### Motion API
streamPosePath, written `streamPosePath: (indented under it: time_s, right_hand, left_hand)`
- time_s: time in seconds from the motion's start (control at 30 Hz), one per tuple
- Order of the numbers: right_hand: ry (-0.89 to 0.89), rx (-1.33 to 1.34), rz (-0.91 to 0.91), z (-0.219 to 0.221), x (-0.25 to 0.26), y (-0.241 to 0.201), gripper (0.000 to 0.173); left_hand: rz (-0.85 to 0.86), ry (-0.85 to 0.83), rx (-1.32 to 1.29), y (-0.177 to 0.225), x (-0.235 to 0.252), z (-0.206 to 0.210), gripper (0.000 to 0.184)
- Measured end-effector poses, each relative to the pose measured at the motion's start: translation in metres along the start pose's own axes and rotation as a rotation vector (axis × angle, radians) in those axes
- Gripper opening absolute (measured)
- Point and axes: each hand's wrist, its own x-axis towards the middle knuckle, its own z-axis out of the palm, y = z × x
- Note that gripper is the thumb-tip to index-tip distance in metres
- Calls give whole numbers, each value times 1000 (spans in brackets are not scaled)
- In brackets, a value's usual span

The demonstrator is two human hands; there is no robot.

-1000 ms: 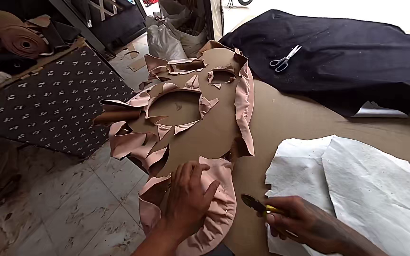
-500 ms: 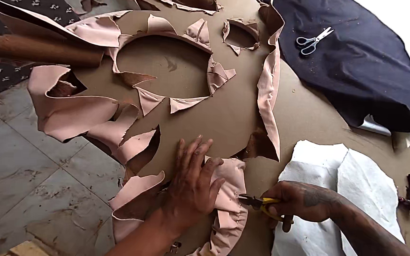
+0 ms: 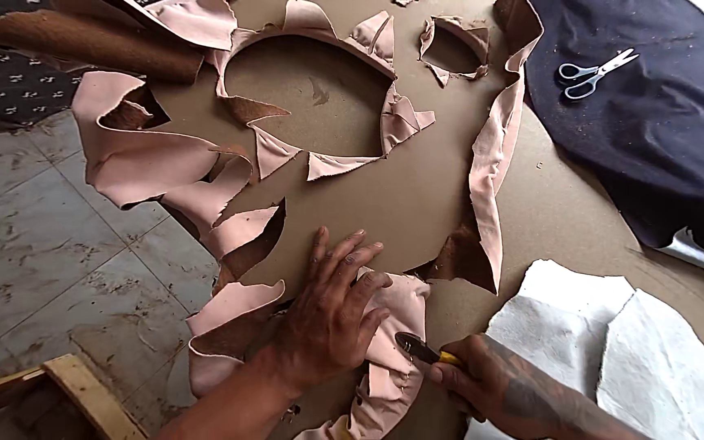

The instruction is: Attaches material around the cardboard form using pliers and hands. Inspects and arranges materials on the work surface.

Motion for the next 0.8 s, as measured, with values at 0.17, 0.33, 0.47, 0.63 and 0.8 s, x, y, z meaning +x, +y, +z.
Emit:
streamPosePath:
  time_s: [0.17, 0.33, 0.47, 0.63, 0.8]
  right_hand:
    - [689, -754, -157, 43, -9, 7, 44]
    - [766, -814, -247, 39, 0, 20, 38]
    - [-35, -39, 46, -10, -8, -12, 47]
    - [-376, 587, 83, -18, 7, 9, 46]
    - [9, 125, 46, 6, 1, 1, 53]
  left_hand:
    - [1, 12, -7, 0, 0, 0, 33]
    - [7, 24, 2, 1, 0, -1, 34]
    - [26, 30, -9, 0, 1, -1, 35]
    - [40, 45, -27, -1, 2, -1, 35]
    - [33, 40, -25, 0, 1, -2, 35]
